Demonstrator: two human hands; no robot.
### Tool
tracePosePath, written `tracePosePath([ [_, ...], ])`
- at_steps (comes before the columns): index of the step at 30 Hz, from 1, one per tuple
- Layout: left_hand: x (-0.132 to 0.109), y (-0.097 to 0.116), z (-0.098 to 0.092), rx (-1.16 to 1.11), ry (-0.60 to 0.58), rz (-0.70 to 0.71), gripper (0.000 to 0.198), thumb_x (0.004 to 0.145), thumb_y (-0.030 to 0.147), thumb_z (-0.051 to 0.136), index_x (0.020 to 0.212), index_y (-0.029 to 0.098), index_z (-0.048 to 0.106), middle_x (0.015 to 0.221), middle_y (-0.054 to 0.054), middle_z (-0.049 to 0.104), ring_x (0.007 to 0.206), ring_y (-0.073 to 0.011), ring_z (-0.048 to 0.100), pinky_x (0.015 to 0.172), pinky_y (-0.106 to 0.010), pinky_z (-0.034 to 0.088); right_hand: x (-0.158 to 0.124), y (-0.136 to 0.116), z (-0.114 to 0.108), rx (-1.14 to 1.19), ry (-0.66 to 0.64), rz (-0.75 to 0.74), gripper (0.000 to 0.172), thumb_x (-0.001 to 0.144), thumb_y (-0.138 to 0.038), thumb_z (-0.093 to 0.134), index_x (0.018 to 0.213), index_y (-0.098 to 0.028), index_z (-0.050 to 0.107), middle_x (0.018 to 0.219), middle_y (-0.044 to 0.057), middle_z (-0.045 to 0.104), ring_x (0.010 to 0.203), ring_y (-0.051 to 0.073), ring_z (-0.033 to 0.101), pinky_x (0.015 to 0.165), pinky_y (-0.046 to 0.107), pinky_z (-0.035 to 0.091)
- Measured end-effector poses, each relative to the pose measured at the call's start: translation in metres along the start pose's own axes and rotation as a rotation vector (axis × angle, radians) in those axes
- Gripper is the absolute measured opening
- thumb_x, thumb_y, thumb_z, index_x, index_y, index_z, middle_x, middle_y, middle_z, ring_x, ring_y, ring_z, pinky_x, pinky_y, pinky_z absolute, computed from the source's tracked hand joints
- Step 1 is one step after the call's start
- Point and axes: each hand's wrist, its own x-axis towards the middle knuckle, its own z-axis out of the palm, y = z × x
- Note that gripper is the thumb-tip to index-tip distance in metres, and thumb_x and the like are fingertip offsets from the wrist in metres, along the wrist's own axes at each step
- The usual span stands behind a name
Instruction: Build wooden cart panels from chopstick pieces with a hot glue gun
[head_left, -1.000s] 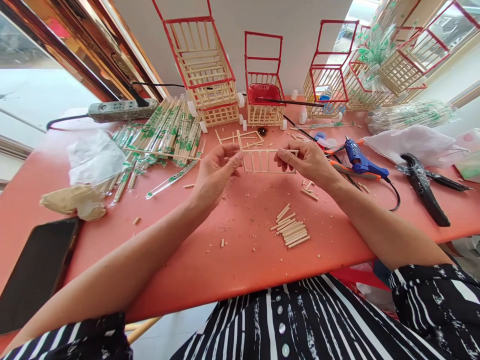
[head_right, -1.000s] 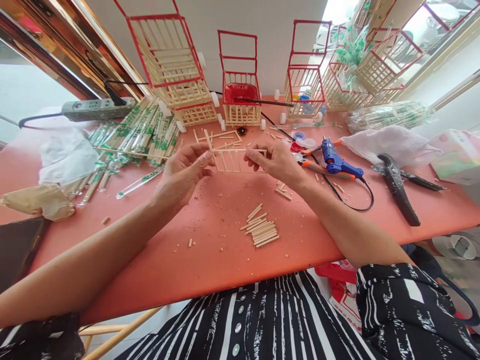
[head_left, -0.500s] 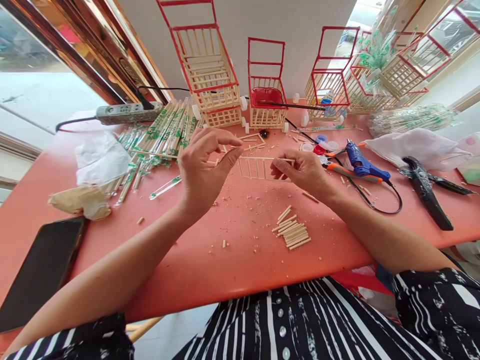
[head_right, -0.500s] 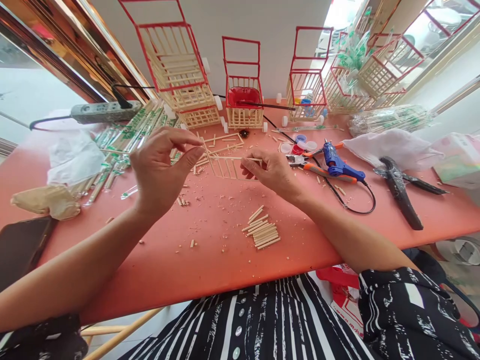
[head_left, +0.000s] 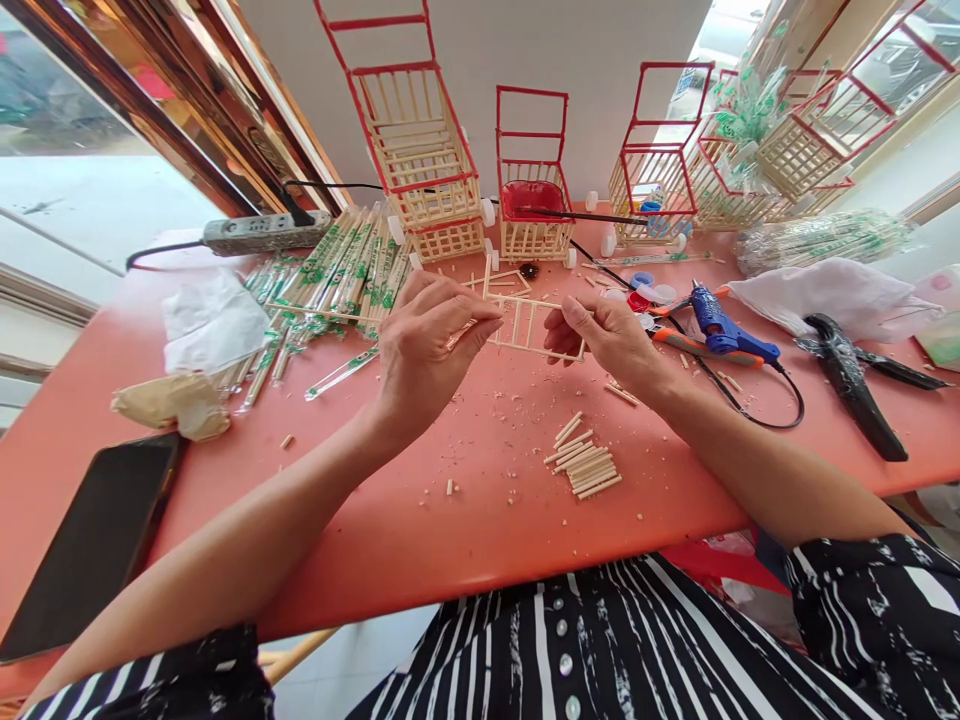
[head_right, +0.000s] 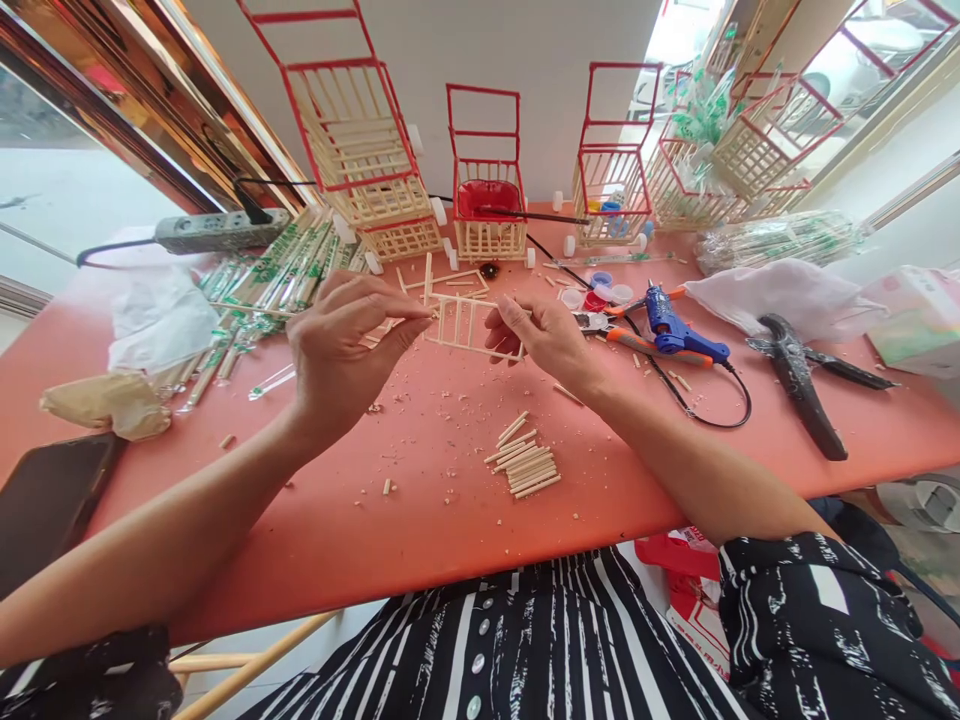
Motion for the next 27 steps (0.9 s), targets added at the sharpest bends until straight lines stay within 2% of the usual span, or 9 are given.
tracePosePath([
  [4, 0.000, 0.001, 0.002, -0.043, 0.010, -0.061, 0.013, 0.087, 0.024, 0.086, 0.079, 0.033, 0.080, 0.085, -0.004, 0.072, 0.097, -0.0274, 0.064, 0.096, -0.045, 0.054, -0.001, 0.004, 0.003, 0.035, 0.013, 0.016, 0.072, 0.091, -0.088, 0.061, 0.090, -0.017, 0.071, 0.080, 0.009, 0.079, 0.065, 0.013, 0.073, 0.058, 0.024, 0.057],
  [11, -0.005, -0.003, 0.007, -0.014, 0.037, -0.044, 0.024, 0.090, 0.032, 0.082, 0.068, 0.029, 0.072, 0.075, -0.003, 0.071, 0.081, -0.0239, 0.061, 0.088, -0.043, 0.053, 0.000, 0.002, 0.003, 0.010, 0.059, -0.022, 0.072, 0.093, -0.089, 0.057, 0.086, -0.018, 0.068, 0.079, 0.008, 0.078, 0.064, 0.013, 0.072, 0.056, 0.024, 0.054],
  [13, -0.008, -0.004, 0.010, -0.018, 0.021, -0.050, 0.022, 0.091, 0.033, 0.080, 0.070, 0.028, 0.073, 0.076, -0.003, 0.073, 0.079, -0.0230, 0.062, 0.086, -0.041, 0.052, -0.001, 0.001, 0.004, 0.015, 0.072, -0.041, 0.072, 0.093, -0.089, 0.057, 0.089, -0.018, 0.069, 0.081, 0.008, 0.079, 0.067, 0.014, 0.074, 0.058, 0.024, 0.054],
  [17, -0.012, -0.005, 0.015, -0.038, -0.019, -0.020, 0.009, 0.092, 0.028, 0.079, 0.083, 0.028, 0.081, 0.089, -0.004, 0.079, 0.090, -0.0239, 0.068, 0.090, -0.041, 0.053, -0.003, 0.000, 0.009, -0.021, 0.084, -0.054, 0.072, 0.093, -0.089, 0.057, 0.090, -0.018, 0.070, 0.088, 0.010, 0.082, 0.081, 0.017, 0.079, 0.068, 0.026, 0.058],
  [19, -0.012, -0.005, 0.015, -0.050, -0.018, -0.002, 0.009, 0.094, 0.027, 0.078, 0.086, 0.029, 0.082, 0.093, -0.004, 0.080, 0.093, -0.0243, 0.069, 0.093, -0.042, 0.054, -0.004, 0.000, 0.011, -0.056, 0.077, -0.069, 0.071, 0.094, -0.087, 0.057, 0.089, -0.019, 0.071, 0.089, 0.010, 0.082, 0.084, 0.017, 0.078, 0.073, 0.027, 0.059],
  [22, -0.008, -0.001, 0.008, -0.028, 0.032, 0.003, 0.009, 0.093, 0.026, 0.080, 0.087, 0.031, 0.082, 0.096, -0.004, 0.079, 0.099, -0.0262, 0.068, 0.098, -0.046, 0.055, -0.005, 0.001, 0.009, -0.104, 0.062, -0.105, 0.068, 0.099, -0.083, 0.056, 0.088, -0.018, 0.073, 0.084, 0.008, 0.079, 0.078, 0.015, 0.073, 0.073, 0.026, 0.056],
  [24, -0.003, 0.002, 0.001, -0.016, 0.076, 0.007, 0.010, 0.088, 0.024, 0.086, 0.089, 0.033, 0.081, 0.102, -0.005, 0.077, 0.110, -0.0288, 0.067, 0.103, -0.048, 0.055, -0.004, -0.001, 0.005, -0.146, 0.040, -0.112, 0.065, 0.102, -0.078, 0.056, 0.088, -0.017, 0.073, 0.074, 0.004, 0.073, 0.070, 0.013, 0.067, 0.068, 0.025, 0.052],
  [27, 0.006, 0.003, -0.008, -0.047, 0.020, -0.028, 0.016, 0.087, 0.026, 0.088, 0.101, 0.032, 0.083, 0.111, -0.005, 0.076, 0.117, -0.0286, 0.067, 0.103, -0.044, 0.055, -0.003, -0.006, -0.002, -0.230, -0.044, -0.100, 0.061, 0.106, -0.072, 0.055, 0.085, -0.017, 0.072, 0.062, -0.001, 0.061, 0.059, 0.010, 0.056, 0.059, 0.023, 0.043],
])
